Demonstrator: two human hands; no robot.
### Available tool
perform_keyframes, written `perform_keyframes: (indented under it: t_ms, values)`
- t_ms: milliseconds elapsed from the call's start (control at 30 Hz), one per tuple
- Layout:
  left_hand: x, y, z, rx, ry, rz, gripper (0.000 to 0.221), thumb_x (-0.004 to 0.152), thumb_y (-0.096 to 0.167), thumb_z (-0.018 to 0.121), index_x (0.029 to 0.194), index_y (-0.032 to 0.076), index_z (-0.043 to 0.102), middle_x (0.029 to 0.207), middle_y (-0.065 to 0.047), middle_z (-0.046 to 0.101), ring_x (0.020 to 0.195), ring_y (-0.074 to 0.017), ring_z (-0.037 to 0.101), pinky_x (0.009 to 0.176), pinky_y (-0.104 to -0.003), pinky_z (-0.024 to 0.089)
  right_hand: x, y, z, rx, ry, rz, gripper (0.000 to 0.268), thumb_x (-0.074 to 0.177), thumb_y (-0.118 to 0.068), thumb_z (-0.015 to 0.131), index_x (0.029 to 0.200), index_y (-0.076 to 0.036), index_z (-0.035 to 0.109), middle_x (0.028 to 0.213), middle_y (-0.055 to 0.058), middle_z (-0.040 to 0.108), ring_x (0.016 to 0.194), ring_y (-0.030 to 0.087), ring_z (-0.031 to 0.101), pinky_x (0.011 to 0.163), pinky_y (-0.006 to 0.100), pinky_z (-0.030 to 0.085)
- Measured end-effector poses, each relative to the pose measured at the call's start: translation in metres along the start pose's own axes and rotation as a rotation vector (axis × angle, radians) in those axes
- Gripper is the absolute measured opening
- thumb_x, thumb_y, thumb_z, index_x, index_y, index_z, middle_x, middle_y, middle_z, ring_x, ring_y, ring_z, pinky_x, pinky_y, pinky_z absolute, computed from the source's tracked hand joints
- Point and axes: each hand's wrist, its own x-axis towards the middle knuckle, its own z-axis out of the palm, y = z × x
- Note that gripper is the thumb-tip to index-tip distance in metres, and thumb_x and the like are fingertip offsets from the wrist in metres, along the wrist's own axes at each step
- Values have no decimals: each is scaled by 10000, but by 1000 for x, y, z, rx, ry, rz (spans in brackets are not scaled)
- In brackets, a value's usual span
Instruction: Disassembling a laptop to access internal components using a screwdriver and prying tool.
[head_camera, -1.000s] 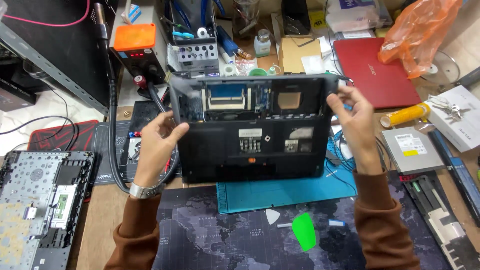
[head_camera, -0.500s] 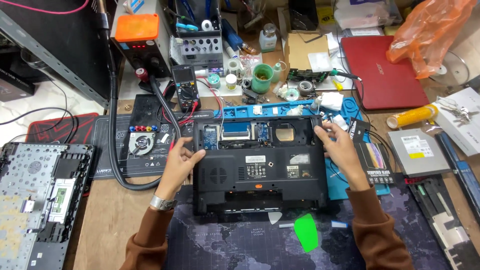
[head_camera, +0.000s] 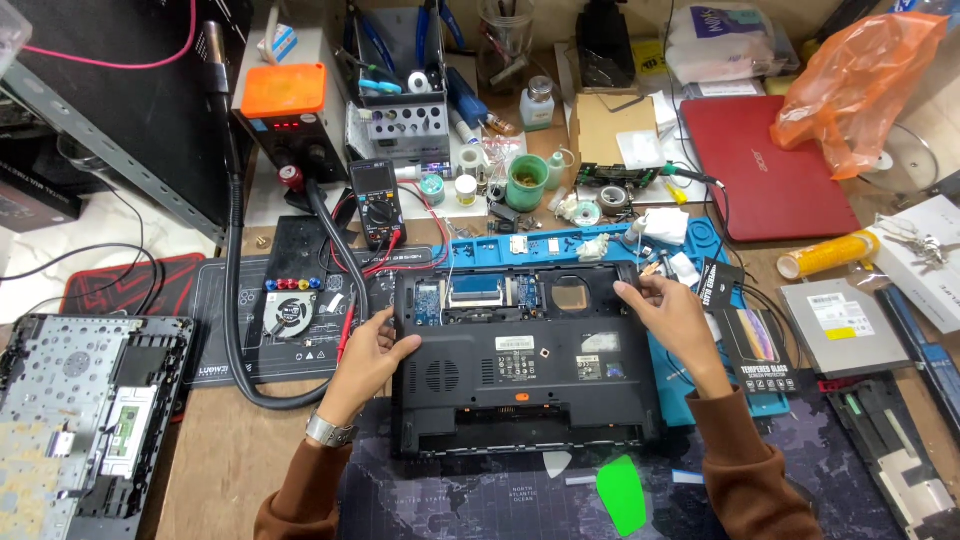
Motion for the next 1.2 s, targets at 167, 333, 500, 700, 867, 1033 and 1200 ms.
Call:
perform_keyframes:
  t_ms: [167,333,500,700,867,1033,1200]
  values:
    - [-9,5,7,-18,16,-24,695,825,219,831,1427,2,560,957,-201,736,788,-256,760,705,-365,610,4,10,8,-22,15,-15,538,946,-393,748,1219,69,720,1003,238,758,961,374,746,796,485,612]
    - [-27,33,6,81,30,-10,666,875,203,779,1448,-22,526,1040,-257,704,896,-348,761,782,-449,600,-1,0,10,-73,21,-36,505,961,-392,734,1199,54,738,939,214,768,938,361,753,781,464,602]
    - [-52,70,8,277,21,-38,718,967,254,643,1587,56,340,1185,-271,651,1119,-446,684,994,-561,505,-1,2,13,-104,32,-40,501,956,-387,726,1220,39,734,930,189,769,938,343,758,786,455,592]
    - [-69,100,7,342,17,-26,649,1000,238,570,1592,130,328,1240,-299,631,1199,-502,619,1001,-594,488,-3,1,18,-115,50,-50,506,956,-362,731,1243,55,721,962,199,769,948,318,756,774,413,596]
    - [-62,67,19,429,96,94,615,974,232,598,1541,154,374,1063,-176,691,971,-402,652,793,-492,486,-1,-7,19,-212,18,15,623,949,-454,661,1377,-2,625,997,146,766,897,269,725,764,404,554]
    - [-55,77,23,685,81,135,719,954,336,659,1553,112,333,782,-139,674,711,-392,657,616,-531,480,-2,-15,18,-239,5,25,616,949,-444,656,1378,-4,611,1144,192,748,1016,316,730,835,429,584]
    - [-39,104,54,1022,202,213,692,912,525,649,1457,156,436,1293,-197,587,1014,-319,668,622,-375,650,-3,-22,8,-422,-72,-44,609,987,-452,615,1388,4,581,818,196,746,854,335,712,684,495,523]
